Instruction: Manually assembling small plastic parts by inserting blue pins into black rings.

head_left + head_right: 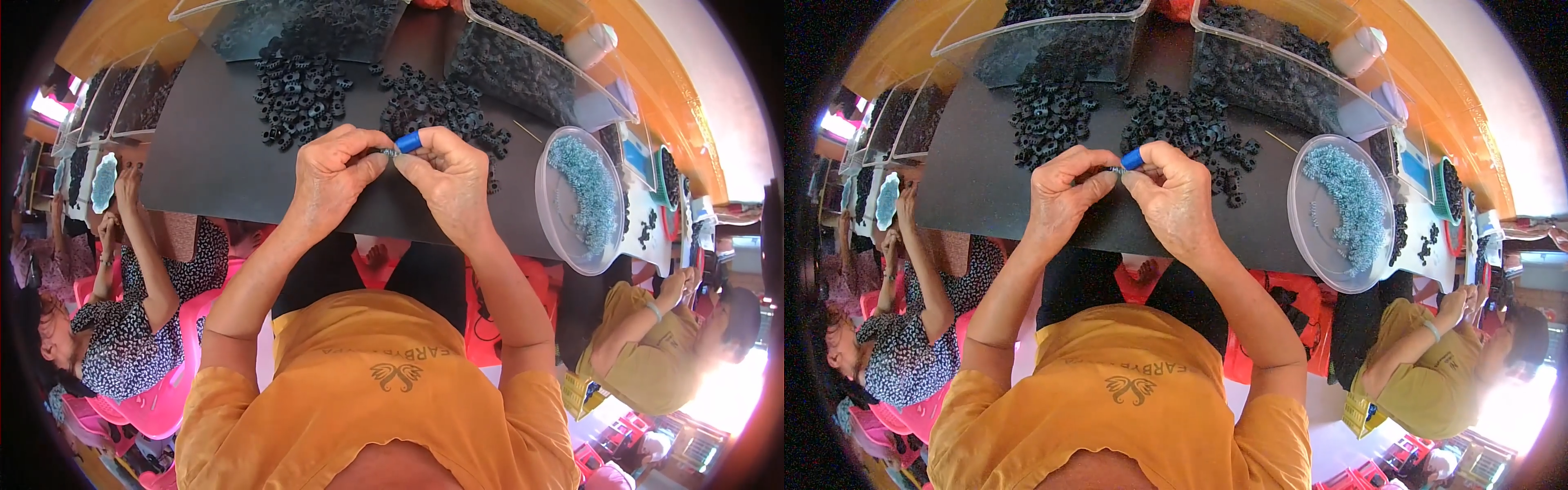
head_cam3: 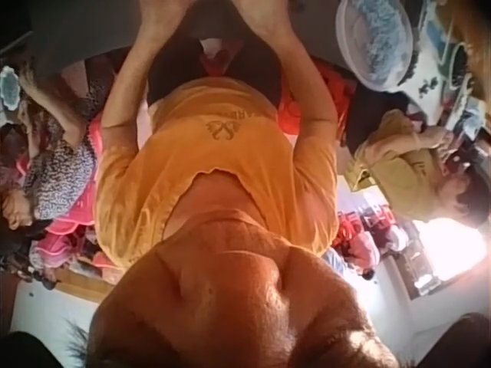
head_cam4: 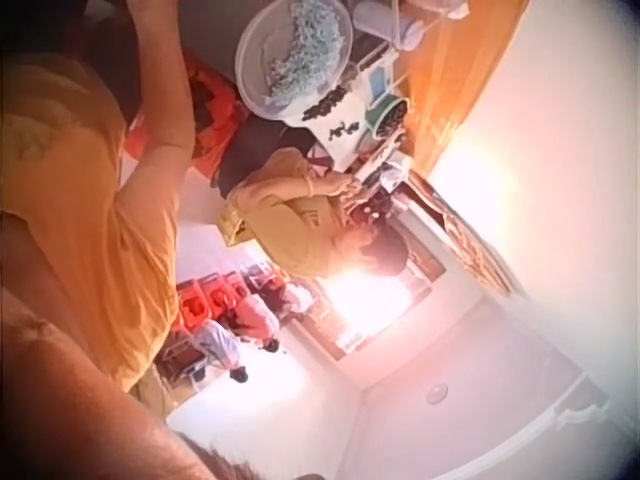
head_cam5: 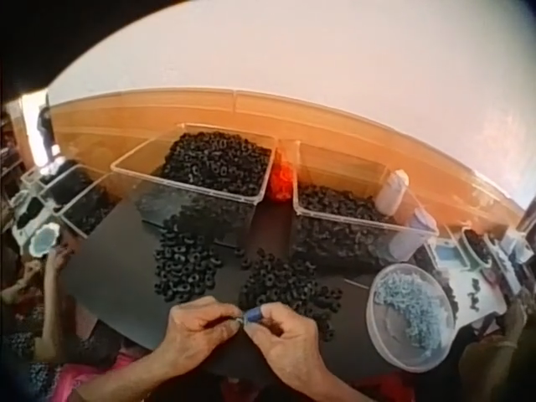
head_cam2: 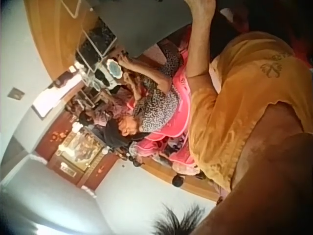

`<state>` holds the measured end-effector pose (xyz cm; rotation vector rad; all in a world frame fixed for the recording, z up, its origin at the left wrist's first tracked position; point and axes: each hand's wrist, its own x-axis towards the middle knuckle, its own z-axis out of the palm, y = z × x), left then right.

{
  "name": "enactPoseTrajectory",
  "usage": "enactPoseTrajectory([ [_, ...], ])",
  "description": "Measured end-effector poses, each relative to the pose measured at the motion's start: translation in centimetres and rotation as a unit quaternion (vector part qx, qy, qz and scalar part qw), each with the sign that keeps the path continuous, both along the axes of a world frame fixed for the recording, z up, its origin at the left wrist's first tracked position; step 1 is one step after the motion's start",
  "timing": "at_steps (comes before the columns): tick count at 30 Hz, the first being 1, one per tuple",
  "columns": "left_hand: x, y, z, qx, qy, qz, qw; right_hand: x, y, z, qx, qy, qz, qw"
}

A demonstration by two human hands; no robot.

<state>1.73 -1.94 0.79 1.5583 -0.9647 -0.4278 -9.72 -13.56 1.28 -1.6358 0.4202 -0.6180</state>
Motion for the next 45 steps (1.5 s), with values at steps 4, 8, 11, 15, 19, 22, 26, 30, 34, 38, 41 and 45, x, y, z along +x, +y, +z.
enactPoseTrajectory([
  [4,0.5,-0.4,-0.4,-0.019,0.056,-0.008,0.998,0.2,0.0,0.0,0.01,0.0,-0.005,1.0],
  [8,1.0,-0.3,0.8,0.045,0.271,-0.036,0.961,0.2,-0.1,0.3,0.058,-0.01,0.008,0.998],
  [11,1.0,-0.3,0.5,0.015,0.342,-0.03,0.939,0.2,0.3,0.4,0.03,-0.016,-0.017,0.999],
  [15,1.1,-0.4,0.8,0.022,0.411,-0.036,0.911,0.3,0.6,-0.2,-0.045,-0.017,-0.071,0.996],
  [19,1.1,-0.6,1.7,0.057,0.416,-0.034,0.907,0.7,0.2,-0.6,-0.308,-0.072,-0.103,0.943],
  [22,1.9,-0.3,1.6,0.079,0.501,-0.109,0.855,0.9,-0.3,-0.7,-0.387,-0.094,-0.125,0.909],
  [26,1.3,-0.5,1.3,0.074,0.446,-0.068,0.889,0.5,-0.5,-0.8,-0.375,-0.086,-0.144,0.912],
  [30,1.5,-1.5,-0.6,0.129,0.024,-0.005,0.991,-0.6,-1.0,-0.1,-0.347,-0.075,-0.165,0.92],
  [34,1.0,-2.1,-0.5,0.128,-0.275,0.001,0.953,-1.3,-1.3,0.0,-0.326,-0.052,-0.18,0.927],
  [38,1.2,-1.9,-1.3,0.124,-0.327,0.018,0.937,-2.0,-1.4,-0.4,-0.328,-0.043,-0.177,0.927],
  [41,1.5,-1.5,-1.1,0.106,-0.186,0.03,0.976,-2.4,-1.4,-0.6,-0.33,-0.036,-0.178,0.926],
  [45,1.7,-0.2,-0.5,0.064,0.202,-0.018,0.977,-2.5,-0.2,-0.3,-0.203,-0.024,-0.151,0.967],
])
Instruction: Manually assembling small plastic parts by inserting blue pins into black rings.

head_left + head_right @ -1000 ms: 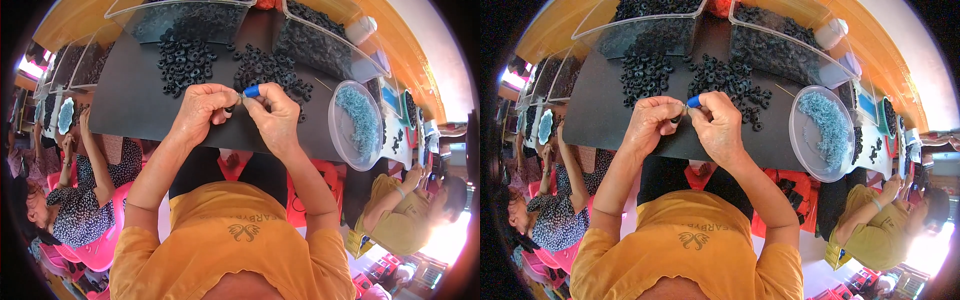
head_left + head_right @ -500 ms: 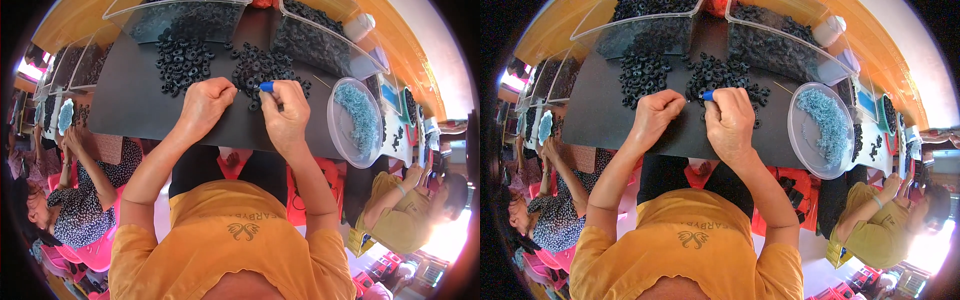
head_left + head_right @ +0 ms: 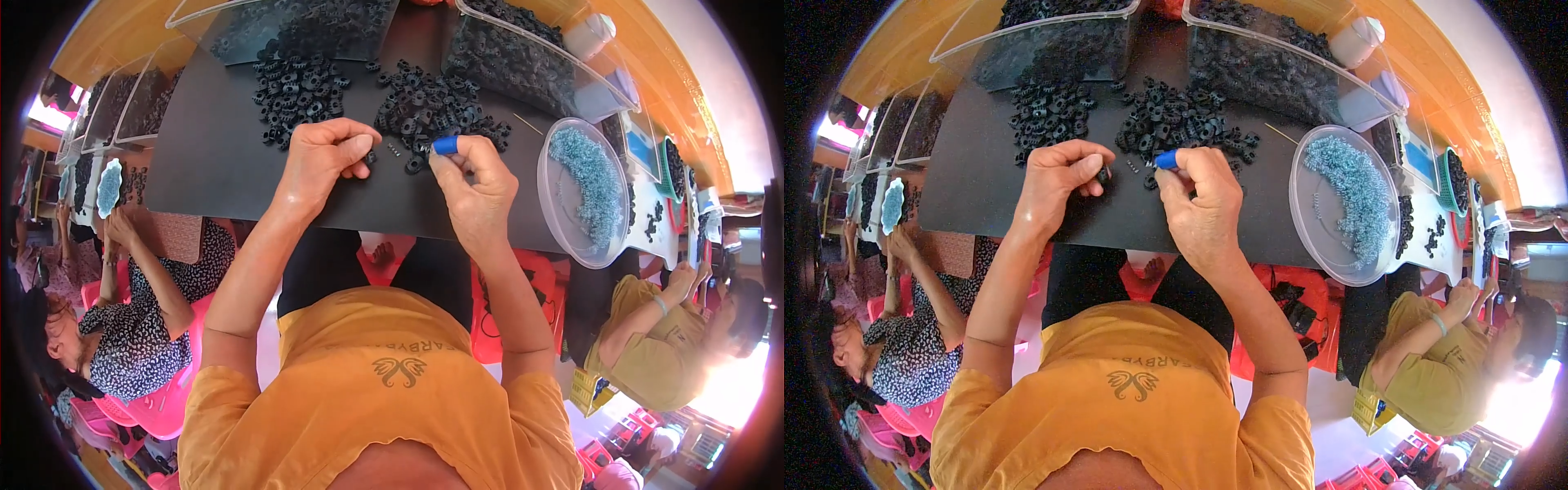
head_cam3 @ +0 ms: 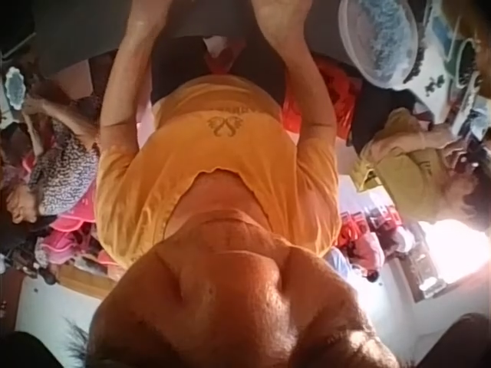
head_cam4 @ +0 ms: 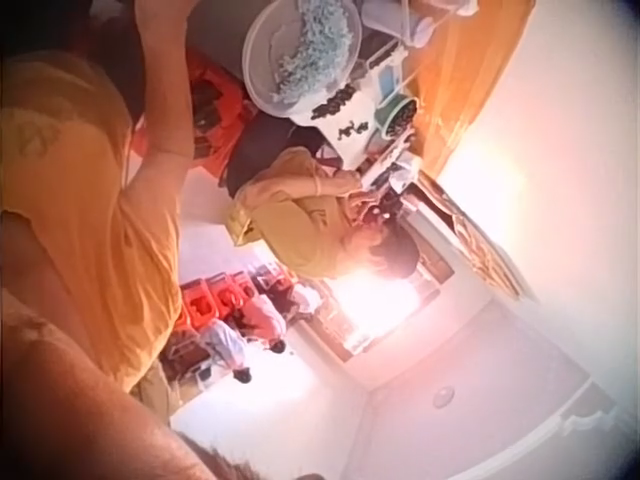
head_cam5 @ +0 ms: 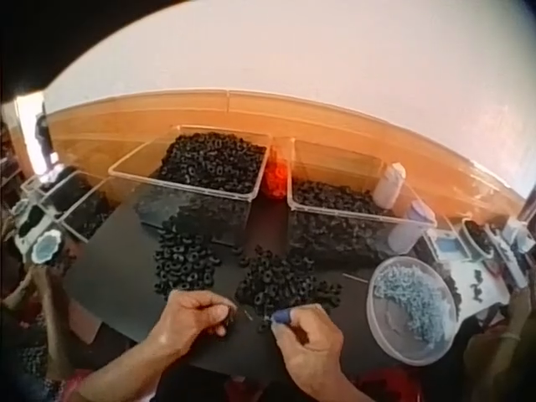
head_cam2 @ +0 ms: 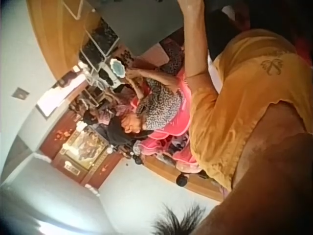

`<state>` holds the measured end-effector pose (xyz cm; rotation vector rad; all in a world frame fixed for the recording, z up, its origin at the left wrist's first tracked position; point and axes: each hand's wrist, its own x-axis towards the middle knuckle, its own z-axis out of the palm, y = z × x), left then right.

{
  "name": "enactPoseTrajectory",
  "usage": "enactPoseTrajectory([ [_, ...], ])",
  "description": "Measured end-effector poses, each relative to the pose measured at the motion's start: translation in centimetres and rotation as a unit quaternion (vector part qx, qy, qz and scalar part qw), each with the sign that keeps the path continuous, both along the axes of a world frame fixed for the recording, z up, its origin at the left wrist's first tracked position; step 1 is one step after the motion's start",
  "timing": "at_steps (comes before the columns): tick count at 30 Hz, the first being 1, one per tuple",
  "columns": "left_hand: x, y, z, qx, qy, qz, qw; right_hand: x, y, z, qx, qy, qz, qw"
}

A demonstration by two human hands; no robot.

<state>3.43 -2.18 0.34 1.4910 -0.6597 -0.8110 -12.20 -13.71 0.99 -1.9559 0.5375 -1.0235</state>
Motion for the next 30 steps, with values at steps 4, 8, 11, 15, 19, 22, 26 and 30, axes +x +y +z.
enactPoseTrajectory([
  [4,-1.0,0.4,0.0,-0.074,0.197,0.021,0.977,0.3,1.3,0.1,0.138,0.01,0.05,0.989],
  [8,-1.9,0.5,-0.1,-0.077,0.212,0.058,0.972,0.8,2.3,0.2,0.141,0.005,0.067,0.988],
  [11,-2.3,0.4,-0.3,-0.081,0.227,0.066,0.968,1.1,2.8,0.0,0.124,-0.001,0.067,0.99],
  [15,-3.1,0.5,-0.3,-0.098,0.231,0.066,0.966,1.5,2.7,-0.2,0.012,-0.001,0.053,0.999],
  [19,-3.7,0.5,-0.5,-0.119,0.196,0.074,0.971,1.6,2.7,-0.2,-0.054,-0.02,0.042,0.997],
  [22,-4.3,0.9,-0.8,-0.132,0.165,0.072,0.975,1.4,2.5,0.0,-0.156,-0.042,0.045,0.986],
  [26,-4.5,1.8,-0.9,-0.128,0.093,0.067,0.985,1.5,2.7,-0.6,-0.227,-0.052,0.048,0.971],
  [30,-4.6,2.2,-1.1,-0.126,0.098,0.047,0.986,0.8,2.5,-0.5,-0.196,-0.029,0.05,0.979],
])
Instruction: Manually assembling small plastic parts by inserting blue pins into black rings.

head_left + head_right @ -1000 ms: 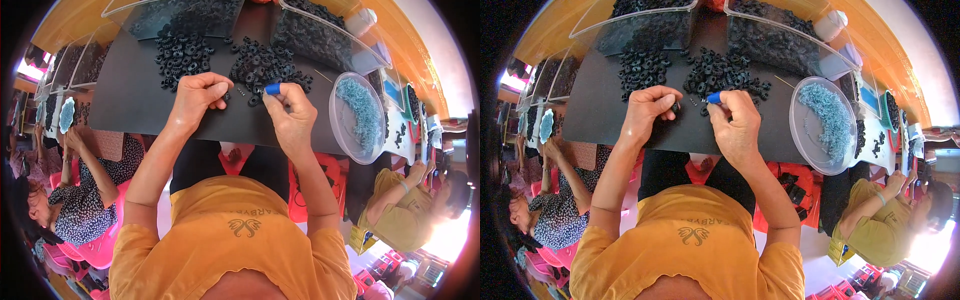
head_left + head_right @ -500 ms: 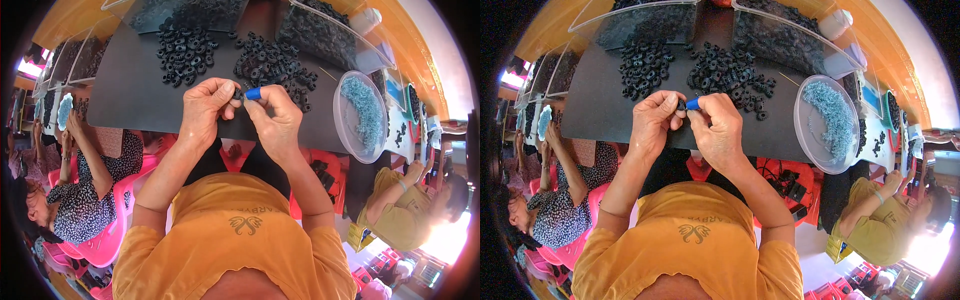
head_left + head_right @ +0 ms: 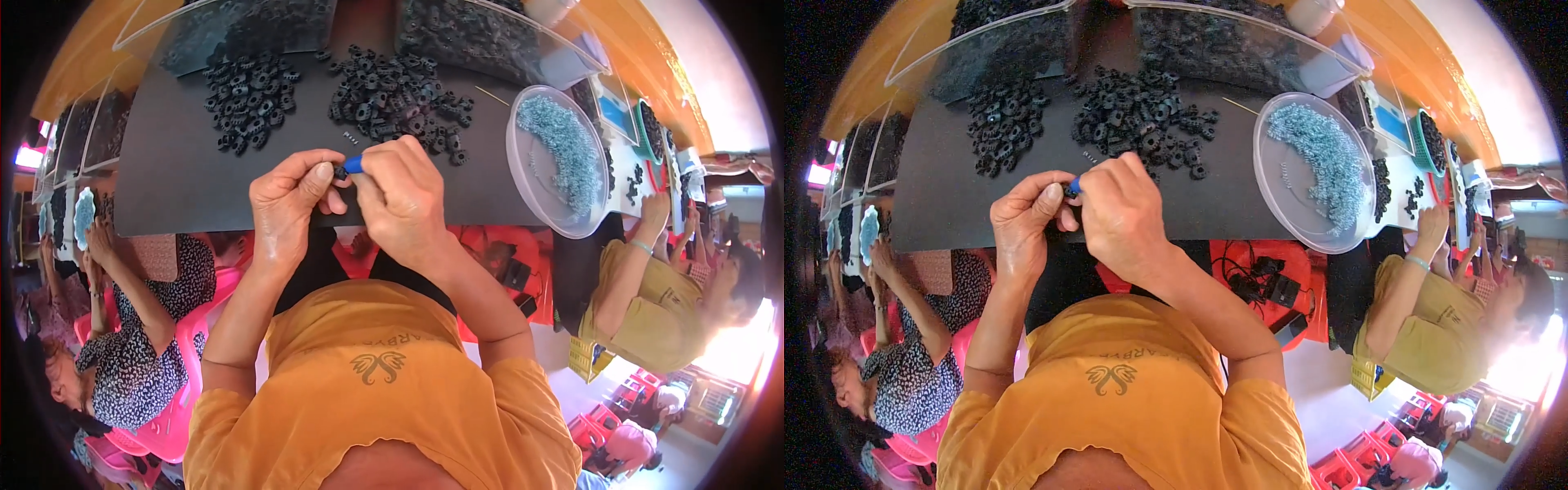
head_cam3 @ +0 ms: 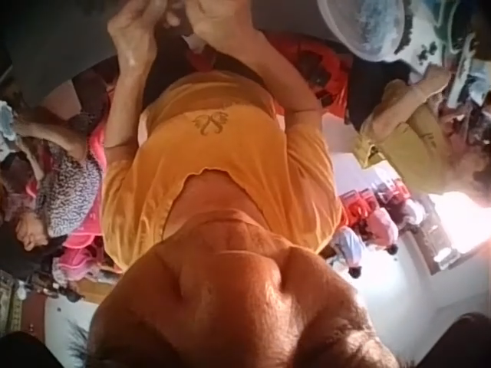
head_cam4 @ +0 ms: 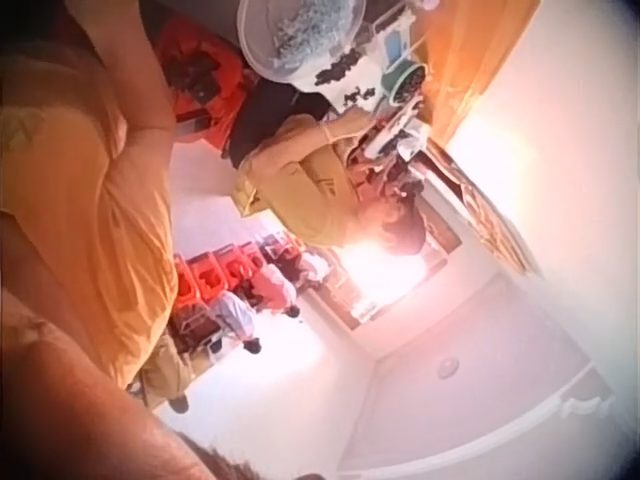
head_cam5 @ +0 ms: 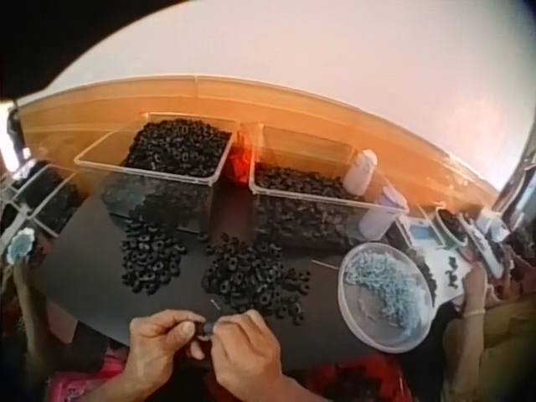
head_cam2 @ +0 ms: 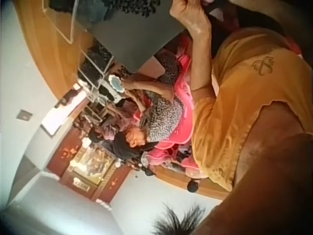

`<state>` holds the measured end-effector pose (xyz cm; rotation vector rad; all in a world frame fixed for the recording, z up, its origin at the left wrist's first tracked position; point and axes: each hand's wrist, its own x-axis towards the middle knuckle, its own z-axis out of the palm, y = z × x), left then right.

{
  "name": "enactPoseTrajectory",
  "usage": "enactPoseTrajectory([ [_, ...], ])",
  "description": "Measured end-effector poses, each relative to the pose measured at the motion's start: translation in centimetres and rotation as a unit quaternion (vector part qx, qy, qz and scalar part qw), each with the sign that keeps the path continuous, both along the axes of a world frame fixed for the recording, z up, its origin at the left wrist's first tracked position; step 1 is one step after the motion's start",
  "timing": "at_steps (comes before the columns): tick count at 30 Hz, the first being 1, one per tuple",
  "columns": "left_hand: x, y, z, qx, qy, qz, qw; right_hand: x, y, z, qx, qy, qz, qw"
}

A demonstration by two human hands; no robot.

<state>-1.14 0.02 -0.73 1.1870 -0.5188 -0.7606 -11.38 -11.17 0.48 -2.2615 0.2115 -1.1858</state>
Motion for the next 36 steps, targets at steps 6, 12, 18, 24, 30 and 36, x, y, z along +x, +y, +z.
enactPoseTrajectory([
  [6,-0.7,-0.1,0.2,0.0,0.048,-0.041,0.998,-0.6,-0.1,-0.1,0.159,0.031,0.006,0.987],
  [12,-0.7,0.1,0.3,0.018,0.02,-0.073,0.997,-0.9,-0.1,-0.1,0.129,0.038,0.015,0.991],
  [18,-1.2,0.4,-0.3,-0.031,0.024,-0.041,0.998,-0.1,1.4,-0.7,-0.153,-0.011,-0.055,0.987],
  [24,-1.9,0.3,-1.0,-0.035,-0.02,-0.005,0.999,-0.5,2.8,-0.9,-0.231,0.016,-0.094,0.968],
  [30,-1.9,0.0,-0.7,-0.06,0.047,-0.02,0.997,-0.9,2.6,-1.2,-0.113,-0.022,-0.066,0.991],
  [36,-2.1,0.3,-0.8,-0.083,0.028,-0.021,0.996,-0.8,3.5,-1.3,-0.174,-0.01,-0.077,0.982],
])
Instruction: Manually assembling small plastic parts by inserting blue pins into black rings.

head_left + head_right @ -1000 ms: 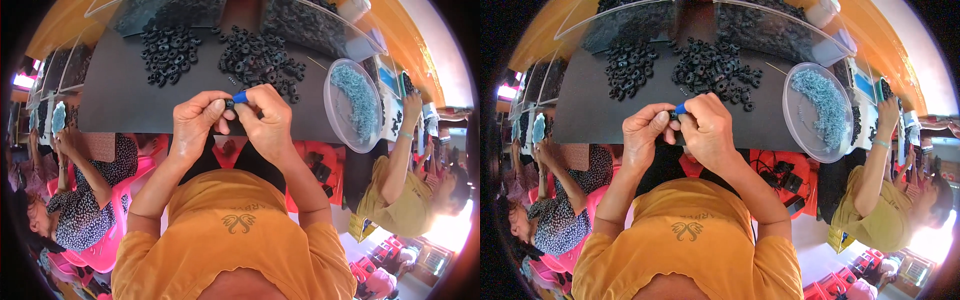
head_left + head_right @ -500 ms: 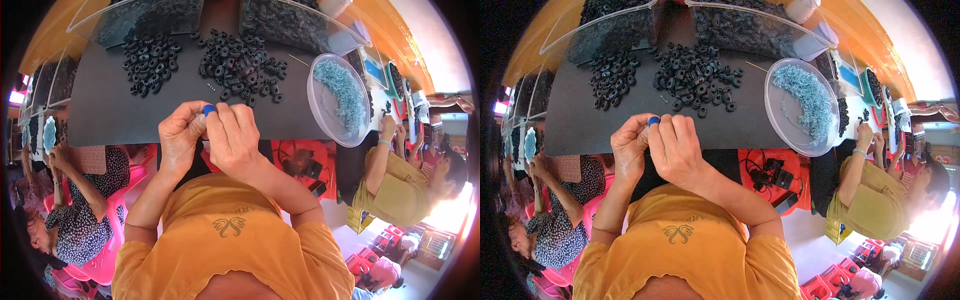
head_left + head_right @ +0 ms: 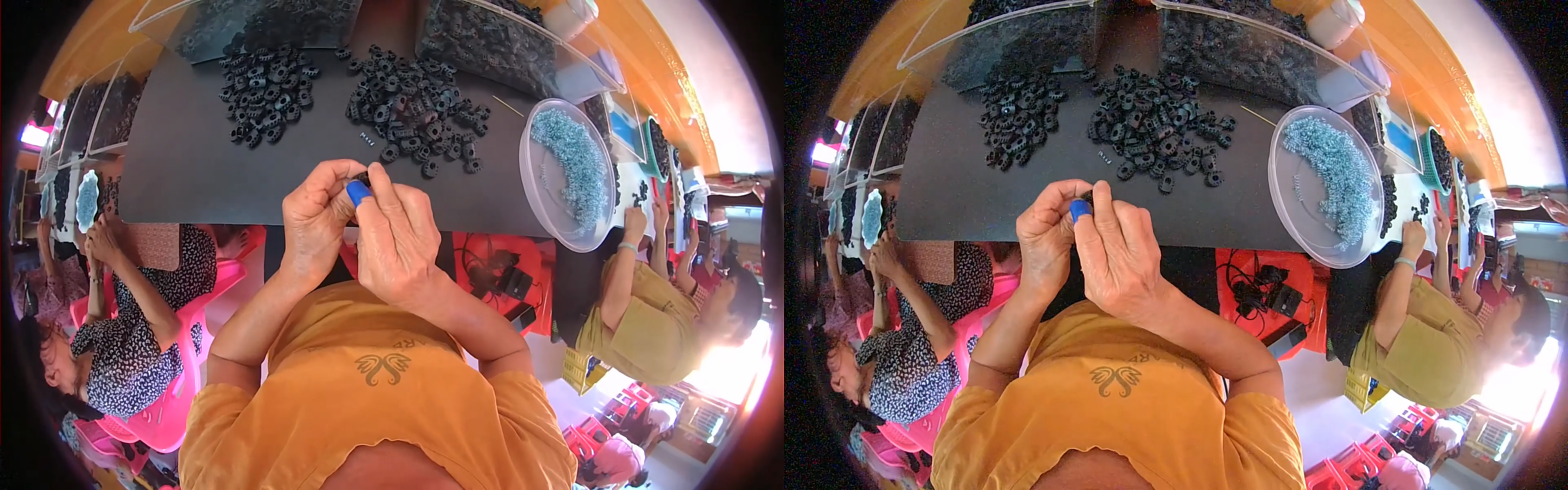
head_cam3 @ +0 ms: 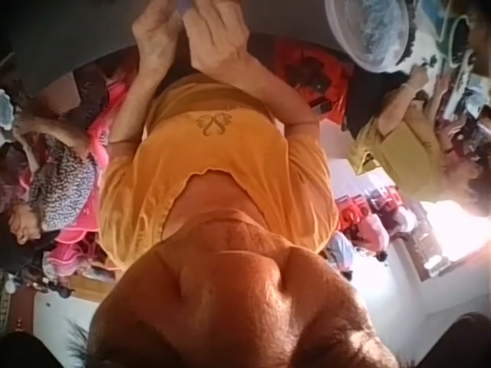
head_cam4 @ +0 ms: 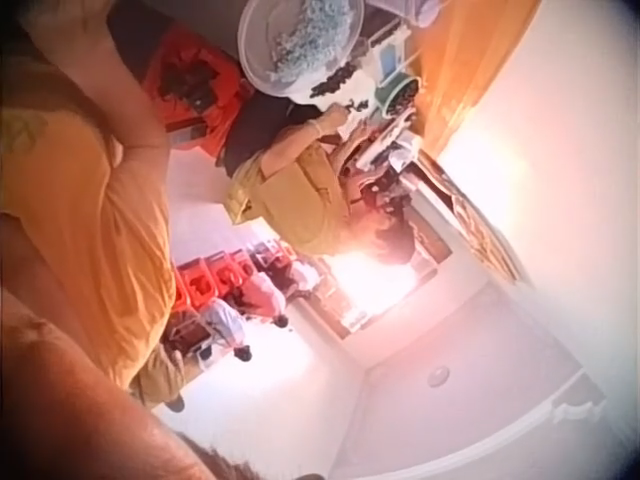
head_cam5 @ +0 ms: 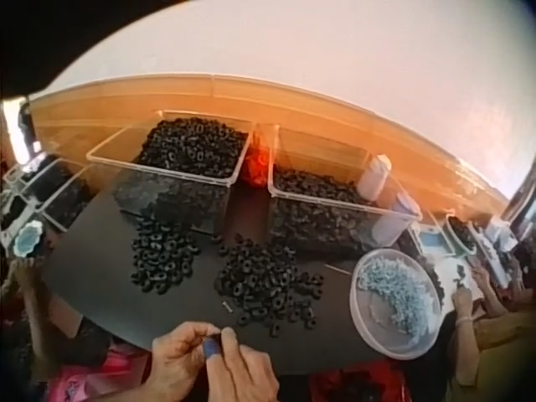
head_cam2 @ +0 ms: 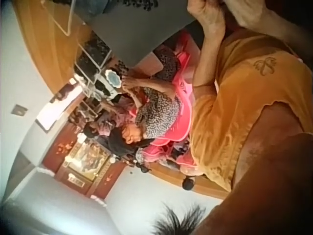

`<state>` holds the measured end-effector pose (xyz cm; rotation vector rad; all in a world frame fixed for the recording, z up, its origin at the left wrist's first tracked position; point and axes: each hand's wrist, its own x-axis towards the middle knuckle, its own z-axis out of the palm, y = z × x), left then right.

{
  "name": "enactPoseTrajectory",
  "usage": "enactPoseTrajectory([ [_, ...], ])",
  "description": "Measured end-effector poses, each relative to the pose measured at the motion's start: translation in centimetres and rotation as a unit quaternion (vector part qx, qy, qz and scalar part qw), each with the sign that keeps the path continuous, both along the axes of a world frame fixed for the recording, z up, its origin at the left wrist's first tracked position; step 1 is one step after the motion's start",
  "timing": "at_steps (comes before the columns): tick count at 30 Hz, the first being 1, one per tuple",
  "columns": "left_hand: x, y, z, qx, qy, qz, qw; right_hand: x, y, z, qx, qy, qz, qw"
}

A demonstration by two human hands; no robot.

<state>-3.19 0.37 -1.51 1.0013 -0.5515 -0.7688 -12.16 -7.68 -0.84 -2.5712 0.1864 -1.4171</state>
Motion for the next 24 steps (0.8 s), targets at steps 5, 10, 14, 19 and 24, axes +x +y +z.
enactPoseTrajectory([
  [5,0.8,-0.3,0.3,0.04,0.025,-0.023,0.999,-1.8,-2.1,0.6,0.045,0.043,0.001,0.998],
  [10,0.9,0.1,0.7,0.054,0.019,-0.019,0.998,-4.7,-7.3,1.7,0.018,0.082,-0.125,0.989],
  [14,0.9,-0.1,0.5,0.064,0.01,-0.027,0.998,-5.8,-10.2,2.1,0.052,0.088,-0.174,0.979],
  [19,0.9,-0.3,0.3,0.074,-0.014,-0.014,0.997,-4.0,-14.1,1.8,0.02,0.122,-0.181,0.976],
  [24,0.9,-0.2,0.3,0.066,0.004,-0.028,0.997,-3.1,-15.1,1.0,-0.015,0.21,-0.192,0.959],
])
